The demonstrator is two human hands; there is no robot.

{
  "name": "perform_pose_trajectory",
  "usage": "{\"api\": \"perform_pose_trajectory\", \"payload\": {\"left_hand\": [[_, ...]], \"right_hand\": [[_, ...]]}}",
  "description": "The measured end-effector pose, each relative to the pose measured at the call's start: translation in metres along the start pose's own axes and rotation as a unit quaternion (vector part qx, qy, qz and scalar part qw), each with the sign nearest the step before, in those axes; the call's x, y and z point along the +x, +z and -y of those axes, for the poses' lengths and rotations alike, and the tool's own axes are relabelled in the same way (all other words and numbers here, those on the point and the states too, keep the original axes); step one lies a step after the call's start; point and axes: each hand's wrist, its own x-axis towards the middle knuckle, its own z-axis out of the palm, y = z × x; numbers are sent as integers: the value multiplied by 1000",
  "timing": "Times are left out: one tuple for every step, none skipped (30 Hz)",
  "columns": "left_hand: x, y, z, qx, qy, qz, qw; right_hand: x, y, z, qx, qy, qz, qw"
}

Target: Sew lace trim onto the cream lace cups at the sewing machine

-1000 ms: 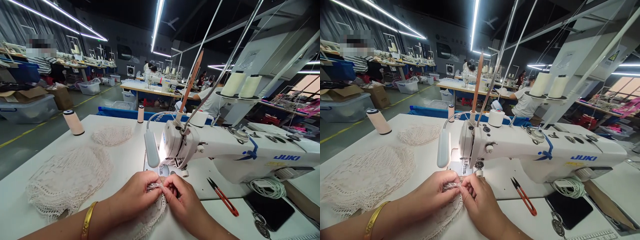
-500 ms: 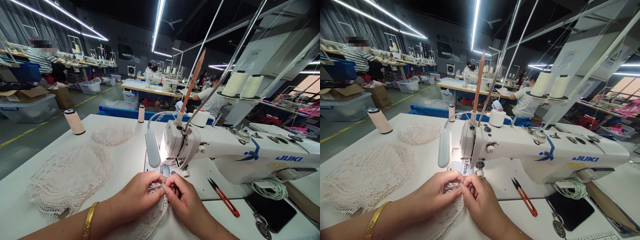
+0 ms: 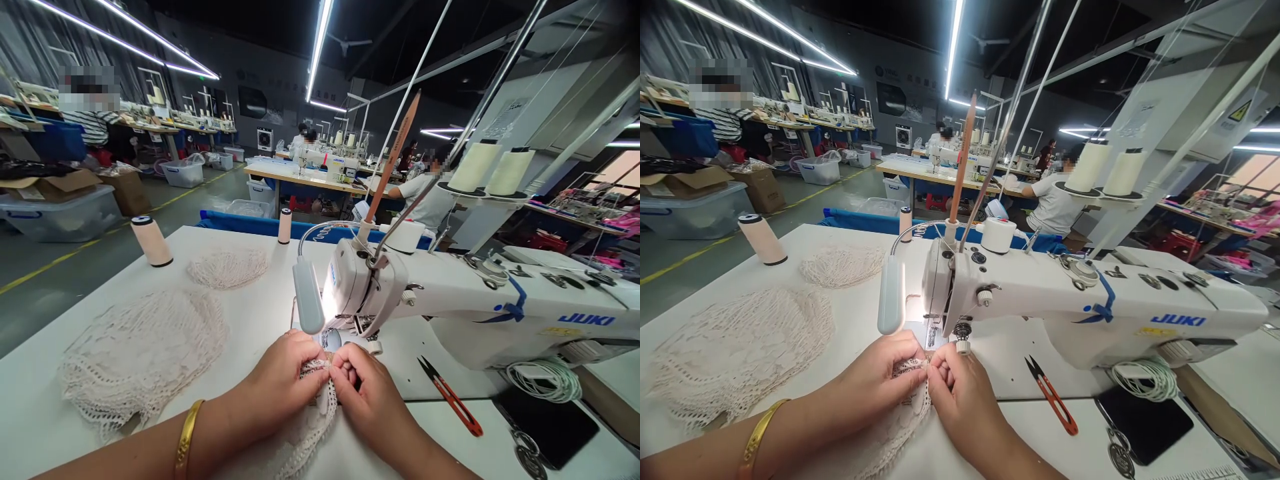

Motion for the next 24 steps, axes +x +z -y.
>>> {"api": "perform_pose_trajectory", "payload": {"left_hand": [[1,1,1,27,2,-5,1000],[2,3,3,47,1,-8,999],[2,4,4,61,-2,-10,998],[3,5,5,70,-5,-12,997],[3,5,6,73,-10,-14,997],[4,5,6,72,-14,-15,997],[4,5,5,70,-16,-16,997],[4,4,4,66,-15,-18,998],[4,4,2,64,-13,-19,998],[5,3,1,63,-10,-20,998],[5,3,0,63,-7,-20,998],[5,4,-1,66,-5,-20,998],[5,4,-1,69,-5,-20,997],[5,5,-1,74,-4,-20,997],[6,6,0,79,-2,-22,997],[5,7,1,86,1,-26,996],[5,8,3,93,7,-33,995],[5,10,6,101,13,-43,994],[4,12,9,109,22,-62,992],[3,14,12,119,35,-89,988],[2,17,14,131,54,-122,982],[1,20,17,146,76,-156,974],[1,22,18,164,102,-190,963],[0,24,19,186,131,-218,949]], "right_hand": [[2,1,-1,-17,-4,-4,1000],[4,2,-1,-34,-9,-7,999],[6,3,-2,-48,-15,-9,999],[8,4,-2,-60,-21,-12,998],[9,5,-2,-69,-26,-14,997],[9,6,-3,-78,-30,-16,996],[8,7,-3,-87,-36,-19,995],[8,9,-3,-96,-42,-24,994],[6,10,-4,-107,-47,-32,993],[5,11,-5,-119,-53,-42,991],[4,12,-6,-129,-59,-51,989],[3,13,-7,-136,-62,-55,987],[3,13,-7,-138,-65,-55,987],[3,13,-8,-137,-65,-51,987],[3,13,-8,-134,-63,-47,988],[3,13,-8,-130,-61,-45,989],[4,13,-8,-128,-59,-49,989],[5,13,-7,-128,-57,-55,989],[5,13,-7,-132,-57,-63,988],[6,13,-6,-137,-57,-69,987],[6,13,-5,-142,-61,-74,985],[7,13,-5,-149,-67,-78,983],[7,14,-5,-155,-74,-82,982],[7,14,-5,-161,-81,-85,980]]}}
